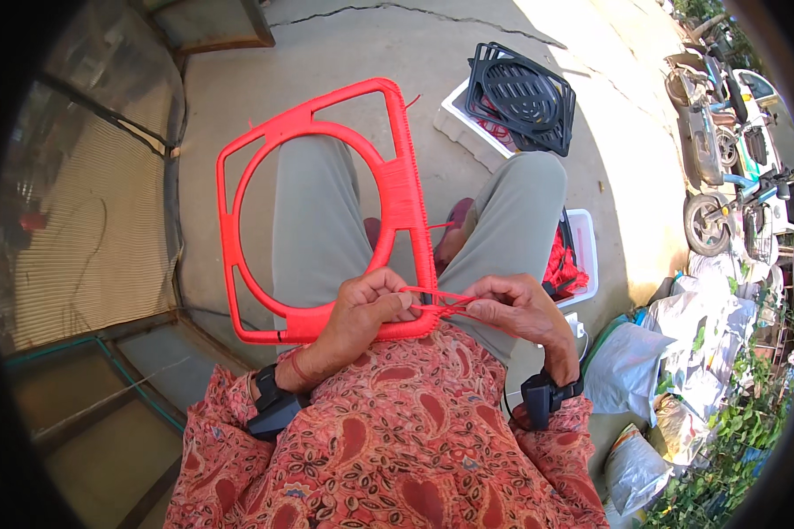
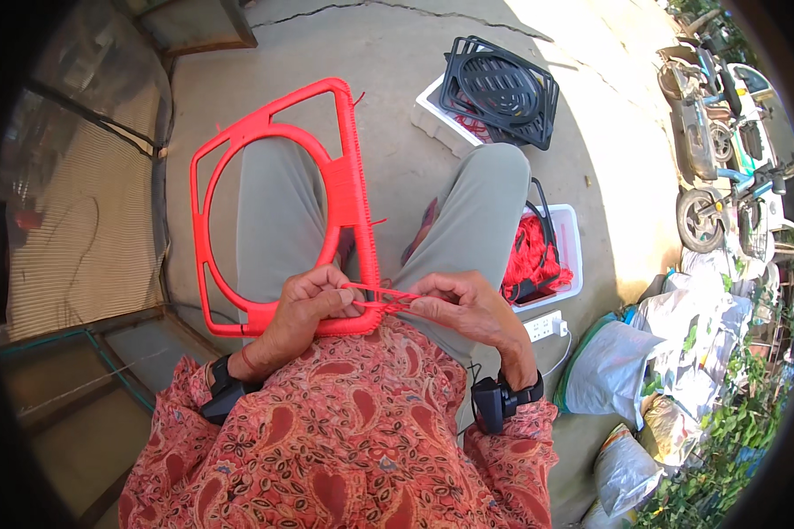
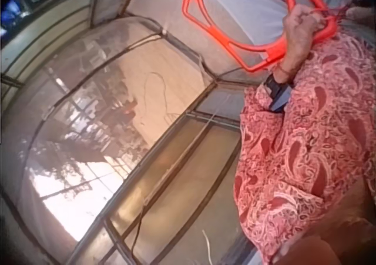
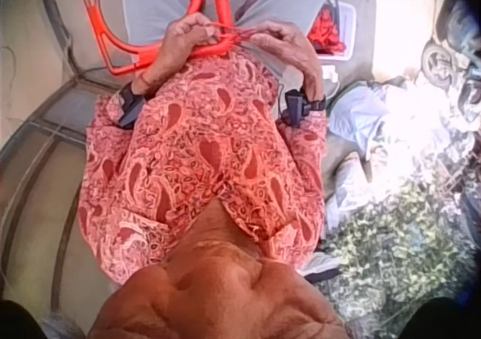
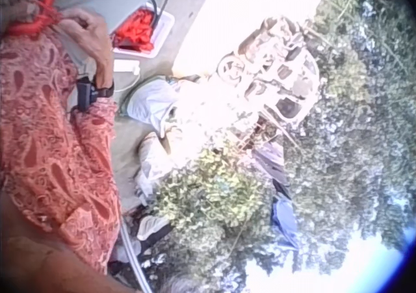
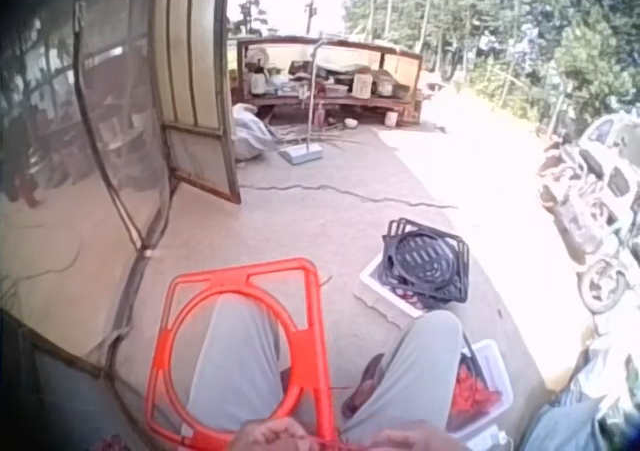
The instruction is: The person is wrapping a red plastic cord around a red frame, likely as part of a chair weaving process.
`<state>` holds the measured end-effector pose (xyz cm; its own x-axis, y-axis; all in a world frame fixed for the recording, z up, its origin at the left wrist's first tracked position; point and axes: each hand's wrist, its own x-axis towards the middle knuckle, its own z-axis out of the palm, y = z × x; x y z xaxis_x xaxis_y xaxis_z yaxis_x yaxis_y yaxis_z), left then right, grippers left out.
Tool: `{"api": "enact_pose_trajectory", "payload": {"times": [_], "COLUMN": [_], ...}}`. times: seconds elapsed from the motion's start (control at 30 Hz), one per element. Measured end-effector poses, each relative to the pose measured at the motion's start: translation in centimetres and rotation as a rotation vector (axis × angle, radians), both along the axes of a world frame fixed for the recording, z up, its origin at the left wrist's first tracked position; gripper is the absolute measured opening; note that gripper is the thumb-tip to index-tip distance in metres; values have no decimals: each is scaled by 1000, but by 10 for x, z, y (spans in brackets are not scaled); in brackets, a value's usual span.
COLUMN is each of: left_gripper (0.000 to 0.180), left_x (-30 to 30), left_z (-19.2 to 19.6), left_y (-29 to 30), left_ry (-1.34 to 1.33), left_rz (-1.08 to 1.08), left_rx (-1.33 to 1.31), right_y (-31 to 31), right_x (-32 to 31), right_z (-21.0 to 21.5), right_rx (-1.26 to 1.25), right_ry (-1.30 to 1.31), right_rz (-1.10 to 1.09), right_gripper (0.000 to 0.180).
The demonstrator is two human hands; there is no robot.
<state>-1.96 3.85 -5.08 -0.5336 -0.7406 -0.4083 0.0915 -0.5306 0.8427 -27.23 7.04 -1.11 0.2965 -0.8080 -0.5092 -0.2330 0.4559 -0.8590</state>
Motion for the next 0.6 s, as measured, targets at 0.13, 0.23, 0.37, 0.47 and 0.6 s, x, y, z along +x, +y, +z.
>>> {"api": "enact_pose_trajectory", "payload": {"times": [0.13, 0.23, 0.37, 0.47, 0.6], "left_gripper": [8, 13, 14, 12, 12], "left_x": [-1, -3, -6, -6, -5], "left_z": [-1, 2, 3, 2, 0], "left_y": [2, 1, 5, 4, 3], "left_ry": [30, 58, 93, 107, 139], "left_rz": [51, 78, 124, 147, 156], "left_rx": [13, 22, 1, 25, 27], "right_y": [1, 0, 2, 2, 5], "right_x": [-10, -15, -10, 0, 3], "right_z": [-5, -2, -1, 2, -11], "right_rx": [-51, -137, -75, -92, -177], "right_ry": [-5, 57, 83, 152, 139], "right_rz": [-98, -169, -84, 70, 67], "right_gripper": [20, 22, 25, 24, 22]}}
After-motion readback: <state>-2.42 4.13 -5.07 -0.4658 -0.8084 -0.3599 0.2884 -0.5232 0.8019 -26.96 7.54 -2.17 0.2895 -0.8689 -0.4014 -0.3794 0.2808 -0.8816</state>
